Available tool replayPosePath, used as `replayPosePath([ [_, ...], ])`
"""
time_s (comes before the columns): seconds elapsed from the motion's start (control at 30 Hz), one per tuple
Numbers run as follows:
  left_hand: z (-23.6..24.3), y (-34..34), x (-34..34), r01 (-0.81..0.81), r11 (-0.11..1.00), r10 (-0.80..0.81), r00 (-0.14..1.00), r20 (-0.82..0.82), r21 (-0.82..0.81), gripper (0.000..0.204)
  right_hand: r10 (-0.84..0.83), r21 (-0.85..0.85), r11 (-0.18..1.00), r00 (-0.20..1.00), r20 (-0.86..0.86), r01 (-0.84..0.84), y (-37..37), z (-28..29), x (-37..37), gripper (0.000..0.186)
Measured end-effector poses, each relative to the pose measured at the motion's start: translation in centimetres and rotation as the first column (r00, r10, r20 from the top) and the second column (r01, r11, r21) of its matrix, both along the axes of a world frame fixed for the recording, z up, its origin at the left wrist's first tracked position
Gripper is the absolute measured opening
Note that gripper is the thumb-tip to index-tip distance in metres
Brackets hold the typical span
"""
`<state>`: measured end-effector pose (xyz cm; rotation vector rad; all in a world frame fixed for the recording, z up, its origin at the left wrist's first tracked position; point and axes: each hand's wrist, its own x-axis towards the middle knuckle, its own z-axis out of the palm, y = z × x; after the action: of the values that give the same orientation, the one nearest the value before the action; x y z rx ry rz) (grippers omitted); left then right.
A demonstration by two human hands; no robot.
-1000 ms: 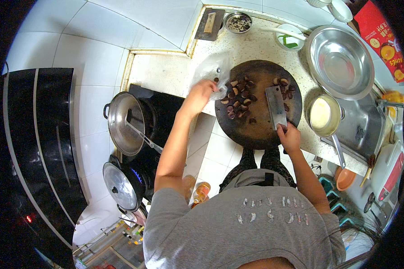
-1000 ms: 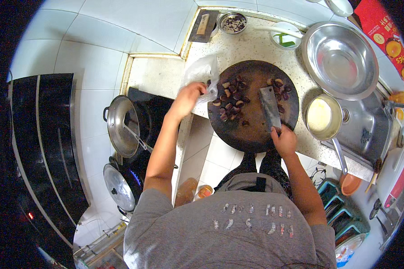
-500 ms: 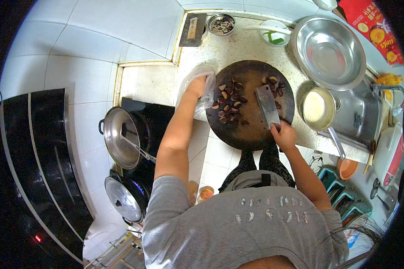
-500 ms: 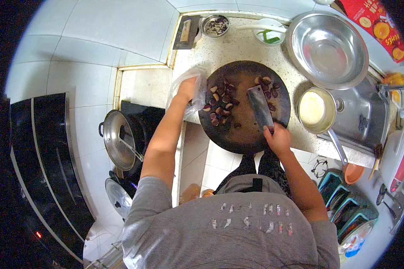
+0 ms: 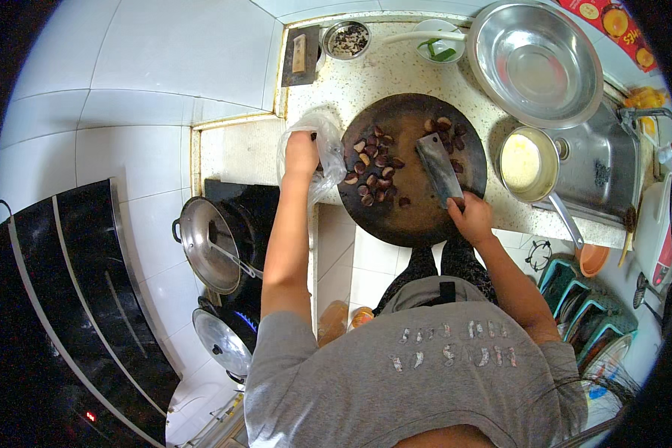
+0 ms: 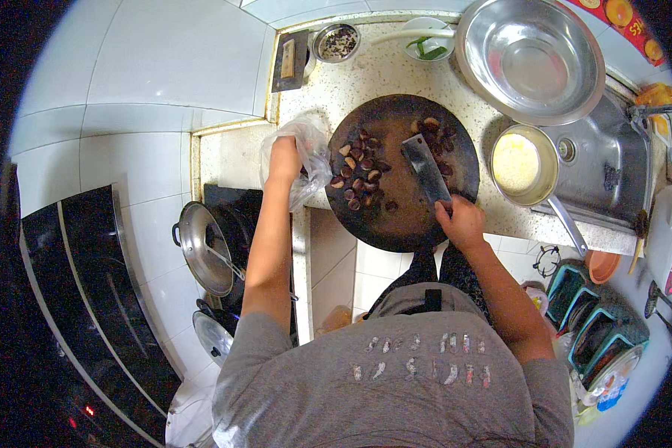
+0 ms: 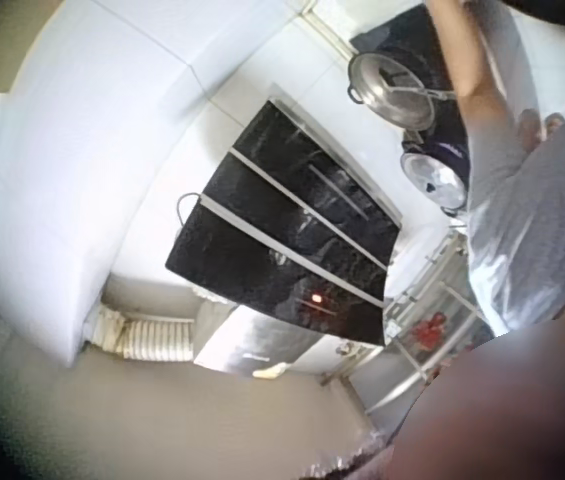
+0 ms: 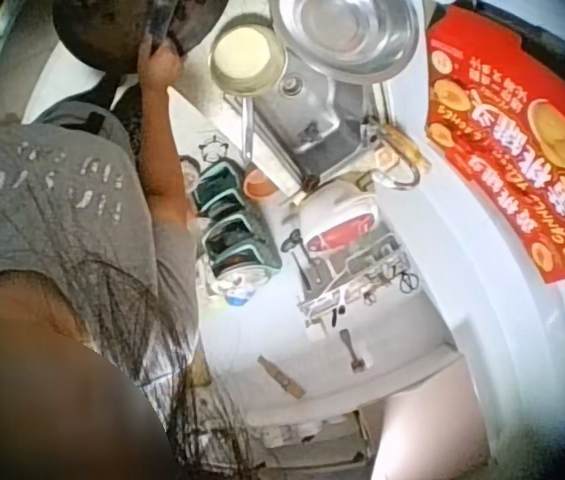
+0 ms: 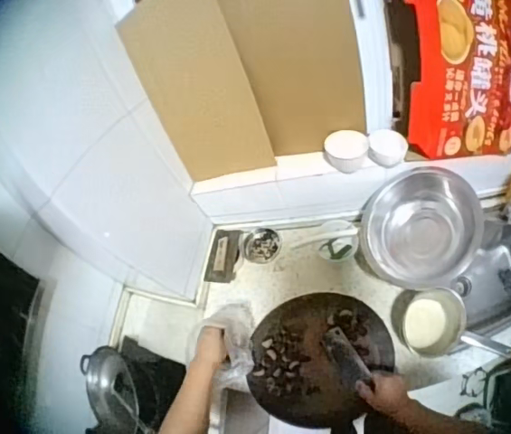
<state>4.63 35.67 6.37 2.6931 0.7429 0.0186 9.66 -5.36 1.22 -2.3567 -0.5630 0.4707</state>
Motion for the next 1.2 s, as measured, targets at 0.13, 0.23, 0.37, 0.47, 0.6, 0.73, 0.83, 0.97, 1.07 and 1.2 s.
replayPosePath([
  [0.13, 6.5, -6.1, -2.7, -0.124, 0.988, 0.136, 0.981, 0.135, -0.092, 0.027, -0.010, 0.002, 1.000, 1.000, 0.002, 0.010, 0.0, 0.1, 0.0, 0.030],
  [0.23, 7.0, -11.5, -3.5, 0.017, 0.991, 0.023, 0.952, 0.306, -0.129, 0.026, -0.012, 0.006, 1.000, 1.000, -0.012, 0.012, 0.0, 0.0, 0.0, 0.030],
  [0.37, 3.7, -13.8, -3.0, 0.238, 0.971, -0.236, 0.936, 0.259, 0.025, 0.025, 0.012, 0.002, 1.000, 1.000, 0.007, -0.012, 0.0, -0.4, 0.0, 0.030],
  [0.47, 2.5, -14.2, -2.8, 0.244, 0.970, -0.240, 0.930, 0.278, 0.022, 0.021, 0.003, 0.007, 1.000, 1.000, 0.025, -0.003, 0.2, 0.3, 0.0, 0.030],
  [0.6, 3.3, -12.0, -4.0, 0.144, 0.985, -0.171, 0.844, 0.508, 0.093, 0.006, -0.021, 0.029, 0.999, 1.000, 0.013, 0.021, 0.1, 0.3, 0.1, 0.029],
  [0.73, 2.8, -6.2, -4.3, -0.286, 0.942, 0.331, 0.882, 0.335, -0.176, 0.017, -0.015, 0.059, 0.998, 1.000, 0.001, 0.015, 0.2, 0.4, 0.1, 0.028],
  [0.83, -1.9, -1.3, -5.0, -0.094, 0.994, 0.102, 0.980, 0.173, -0.051, 0.014, 0.011, 0.001, 1.000, 0.999, 0.032, -0.011, 0.3, -0.1, -0.2, 0.029],
  [0.97, -3.3, -0.6, -4.5, 0.001, 1.000, -0.001, 0.986, -0.168, -0.001, 0.028, 0.000, -0.031, 1.000, 0.999, 0.038, 0.001, 0.0, -0.1, -0.2, 0.030],
  [1.07, -3.6, -1.1, -4.3, 0.075, 0.995, -0.050, 0.935, -0.351, 0.059, 0.039, -0.003, 0.021, 1.000, 0.999, 0.046, 0.002, 0.2, 0.4, 0.1, 0.030],
  [1.2, -4.0, -2.1, -4.4, 0.127, 0.982, -0.055, 0.901, -0.430, 0.140, 0.048, 0.015, -0.036, 0.999, 0.999, 0.045, -0.014, 0.1, 0.3, 0.2, 0.030],
])
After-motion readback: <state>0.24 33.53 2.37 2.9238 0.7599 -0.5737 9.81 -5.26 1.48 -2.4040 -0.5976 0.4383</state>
